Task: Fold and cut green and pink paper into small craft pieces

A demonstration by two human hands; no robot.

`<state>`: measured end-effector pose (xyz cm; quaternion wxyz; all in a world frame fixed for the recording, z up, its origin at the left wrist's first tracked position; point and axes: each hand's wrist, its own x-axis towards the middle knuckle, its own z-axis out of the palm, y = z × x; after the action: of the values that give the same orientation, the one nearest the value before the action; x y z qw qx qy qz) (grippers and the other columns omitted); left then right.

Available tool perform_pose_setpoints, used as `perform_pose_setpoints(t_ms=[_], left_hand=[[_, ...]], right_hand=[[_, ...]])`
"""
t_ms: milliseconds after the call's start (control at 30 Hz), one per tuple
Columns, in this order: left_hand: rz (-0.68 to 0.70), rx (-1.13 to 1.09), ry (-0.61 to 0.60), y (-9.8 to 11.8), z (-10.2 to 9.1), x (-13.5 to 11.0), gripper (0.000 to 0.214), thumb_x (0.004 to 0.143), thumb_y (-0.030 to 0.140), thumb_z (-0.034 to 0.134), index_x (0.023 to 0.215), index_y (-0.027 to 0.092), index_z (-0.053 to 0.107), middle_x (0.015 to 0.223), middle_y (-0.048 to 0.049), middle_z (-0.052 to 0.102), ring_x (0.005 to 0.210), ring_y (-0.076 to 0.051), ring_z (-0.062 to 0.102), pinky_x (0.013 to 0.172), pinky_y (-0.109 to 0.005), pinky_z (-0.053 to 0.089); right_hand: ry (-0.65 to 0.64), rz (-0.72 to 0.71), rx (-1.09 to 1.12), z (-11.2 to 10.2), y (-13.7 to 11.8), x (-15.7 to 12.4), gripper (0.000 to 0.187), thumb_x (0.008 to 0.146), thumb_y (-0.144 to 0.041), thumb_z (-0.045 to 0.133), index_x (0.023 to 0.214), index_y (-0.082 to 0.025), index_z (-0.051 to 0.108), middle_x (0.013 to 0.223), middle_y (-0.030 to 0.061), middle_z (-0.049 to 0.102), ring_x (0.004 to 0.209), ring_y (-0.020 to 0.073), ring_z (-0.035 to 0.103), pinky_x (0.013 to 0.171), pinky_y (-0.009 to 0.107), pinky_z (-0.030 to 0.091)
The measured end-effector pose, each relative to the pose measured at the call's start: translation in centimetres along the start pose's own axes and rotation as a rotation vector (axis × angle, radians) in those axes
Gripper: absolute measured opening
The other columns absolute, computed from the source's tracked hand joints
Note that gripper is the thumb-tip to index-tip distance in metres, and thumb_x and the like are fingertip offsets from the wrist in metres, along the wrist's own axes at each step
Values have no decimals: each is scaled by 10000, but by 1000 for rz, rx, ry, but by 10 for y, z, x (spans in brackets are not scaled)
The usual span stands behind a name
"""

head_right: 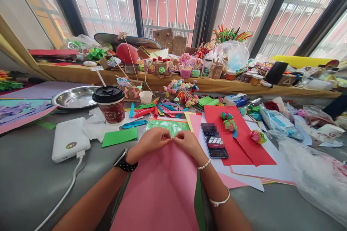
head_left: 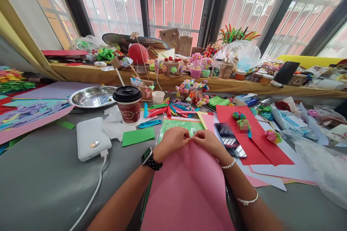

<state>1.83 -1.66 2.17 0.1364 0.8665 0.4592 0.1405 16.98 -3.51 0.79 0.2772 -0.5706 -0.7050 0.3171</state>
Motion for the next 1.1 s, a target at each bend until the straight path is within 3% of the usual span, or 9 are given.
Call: perform_pose_setpoints(t_ms=[200,533,767,967,1100], left_hand=[[58,-106,36,-7,-1,-2,190,714,312,457,689,191,601,696,1,619,637,-124,524,528,-202,327],[75,-183,31,-11,-3,-5,213,720,331,456,699,180,605,713,-7,622,654,-122,525,551,-200,351],[54,-200,17,-9,-3,-4,207,705,310,456,679,171,607,686,-7,620,628,-117,520,537,-196,346],[-54,-57,3,2,-3,0,164,672,241,454,647,177,602,634,-6,608,594,-130,520,474,-211,287],[-79,18,2,10,-5,-1,157,673,212,445,655,180,598,635,-11,600,609,-143,526,466,-223,265]], right_hand=[[-74,12,176,-6,1,-2,217,692,-294,466,578,-127,548,540,-18,493,528,89,420,460,186,294],[-139,45,335,-8,2,-3,229,680,-340,519,645,-128,599,601,-4,543,562,98,462,480,181,329],[-133,22,244,-8,2,-2,232,695,-323,491,693,-130,620,667,19,595,614,125,501,511,192,360],[27,-7,-11,-1,-5,-1,193,673,-248,457,533,-137,531,542,6,528,537,108,440,467,198,313],[40,-11,-42,-1,-5,0,189,662,-232,447,502,-143,496,504,-11,487,511,95,406,454,195,291]])
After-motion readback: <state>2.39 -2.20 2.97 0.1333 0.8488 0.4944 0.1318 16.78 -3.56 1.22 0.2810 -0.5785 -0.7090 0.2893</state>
